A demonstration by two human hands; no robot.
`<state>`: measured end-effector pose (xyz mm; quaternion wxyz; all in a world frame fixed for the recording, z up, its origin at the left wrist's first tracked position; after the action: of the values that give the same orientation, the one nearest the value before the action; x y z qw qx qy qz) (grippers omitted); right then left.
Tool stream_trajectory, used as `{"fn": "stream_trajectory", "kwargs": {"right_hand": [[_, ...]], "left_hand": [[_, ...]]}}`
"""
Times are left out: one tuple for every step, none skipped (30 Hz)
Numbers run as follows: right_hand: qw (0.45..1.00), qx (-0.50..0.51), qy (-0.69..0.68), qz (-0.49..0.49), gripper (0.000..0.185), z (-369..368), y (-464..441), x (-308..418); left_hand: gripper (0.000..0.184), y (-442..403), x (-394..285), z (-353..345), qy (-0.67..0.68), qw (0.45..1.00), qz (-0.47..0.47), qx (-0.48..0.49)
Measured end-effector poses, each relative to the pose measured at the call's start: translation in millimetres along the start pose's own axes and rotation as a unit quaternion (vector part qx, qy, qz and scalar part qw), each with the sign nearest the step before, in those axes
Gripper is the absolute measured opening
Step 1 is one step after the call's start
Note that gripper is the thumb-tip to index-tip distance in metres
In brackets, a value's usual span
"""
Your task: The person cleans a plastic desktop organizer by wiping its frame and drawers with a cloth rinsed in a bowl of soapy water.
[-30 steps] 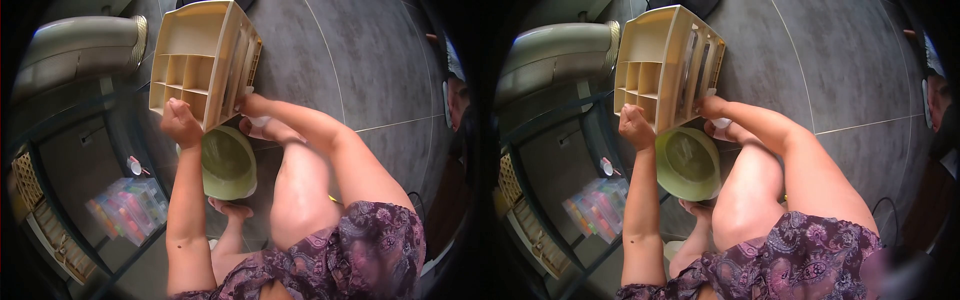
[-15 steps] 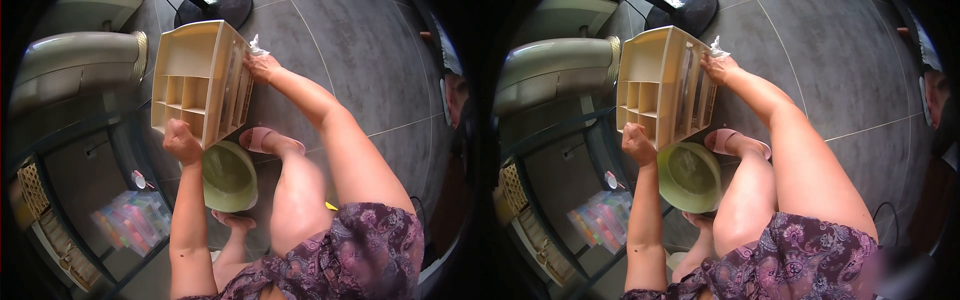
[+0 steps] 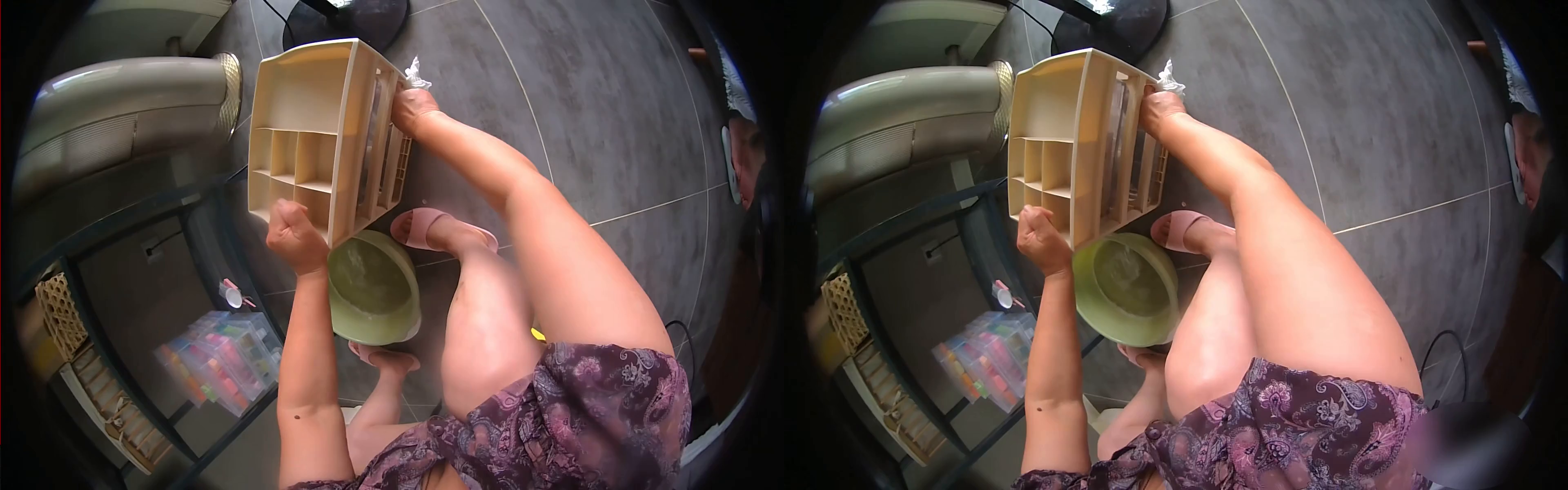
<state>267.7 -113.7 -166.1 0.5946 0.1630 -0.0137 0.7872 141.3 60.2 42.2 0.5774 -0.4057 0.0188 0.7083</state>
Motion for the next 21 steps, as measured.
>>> {"fn": "stream_trajectory", "kwargs": {"right_hand": [[1.000, -0.017, -0.016, -0.011, 0.047, -2, -1, -1], [0.999, -0.034, -0.032, -0.022, 0.047, -4, -2, -2], [0.994, -0.072, -0.072, -0.051, 0.045, -7, -1, -3], [0.987, -0.080, -0.114, -0.078, 0.044, -11, -3, -8], [0.978, -0.091, -0.156, -0.105, 0.043, -16, -4, -13], [0.968, -0.071, -0.201, -0.132, 0.043, 5, 8, -15], [0.966, -0.057, -0.218, -0.129, 0.042, 10, 18, -10], [0.963, -0.044, -0.236, -0.126, 0.040, 16, 27, -6], [0.969, -0.039, -0.225, -0.095, 0.038, 16, 33, 0], [0.970, -0.029, -0.228, -0.074, 0.037, 14, 42, 7], [0.971, -0.020, -0.232, -0.053, 0.036, 11, 51, 15], [0.962, -0.025, -0.269, -0.035, 0.035, 8, 63, 25], [0.951, -0.028, -0.306, -0.017, 0.034, 6, 75, 35], [0.939, -0.029, -0.343, 0.002, 0.033, 3, 87, 44], [0.935, -0.064, -0.344, 0.060, 0.033, 8, 93, 56], [0.953, -0.038, -0.299, 0.045, 0.032, 7, 91, 55], [0.967, -0.013, -0.252, 0.031, 0.031, 8, 84, 48], [0.979, 0.012, -0.205, 0.016, 0.031, 12, 76, 42], [0.984, -0.062, -0.161, 0.032, 0.029, 14, 64, 33], [0.985, -0.101, -0.136, 0.028, 0.030, 14, 53, 19], [0.986, -0.125, -0.105, 0.025, 0.031, 21, 43, 6]], "left_hand": [[0.036, 0, -2, 0, -0.001, 1.000, 0.000, -0.003], [0.036, 0, -3, 0, -0.002, 1.000, -0.001, -0.005], [0.036, 0, -4, 0, 0.000, 1.000, -0.003, -0.006], [0.036, 0, -4, 0, 0.002, 1.000, -0.006, -0.008], [0.036, 0, -4, 0, 0.004, 1.000, -0.007, -0.011], [0.036, 0, -4, 0, 0.005, 1.000, -0.006, -0.009], [0.036, -1, -4, 0, 0.005, 1.000, -0.003, -0.008], [0.036, 0, -3, 0, 0.005, 1.000, -0.002, -0.006], [0.036, 0, -3, 0, 0.007, 1.000, 0.000, -0.005], [0.036, 0, -3, 0, 0.009, 1.000, 0.002, -0.004], [0.036, 0, -3, 0, 0.012, 1.000, 0.003, -0.004], [0.036, 0, -3, 0, 0.014, 1.000, -0.001, -0.009], [0.037, -1, -2, 0, 0.016, 1.000, -0.006, -0.015], [0.037, 0, -1, 0, 0.016, 1.000, -0.011, -0.019], [0.037, 0, 1, 0, 0.013, 1.000, -0.010, -0.016], [0.037, 0, 0, 0, 0.009, 1.000, -0.009, -0.012], [0.037, 0, 0, 0, 0.005, 1.000, -0.009, -0.009], [0.037, -1, 0, 0, 0.007, 1.000, -0.010, -0.006], [0.037, -1, 0, 0, 0.010, 1.000, -0.010, -0.004], [0.037, 0, 0, 0, 0.014, 1.000, -0.010, -0.002], [0.036, 1, -1, 0, 0.016, 1.000, -0.004, -0.001]]}}
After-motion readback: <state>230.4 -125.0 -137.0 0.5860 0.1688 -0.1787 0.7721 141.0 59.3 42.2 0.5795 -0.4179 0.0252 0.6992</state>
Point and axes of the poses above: each hand's wrist, its own y-axis away from the middle knuckle, its own z-axis out of the back of the hand, x = y × z, the point moved 5 cm from there along -y, towards the middle knuckle, and after that the axes turned 8 degrees about -x, right-handed, at the moved point
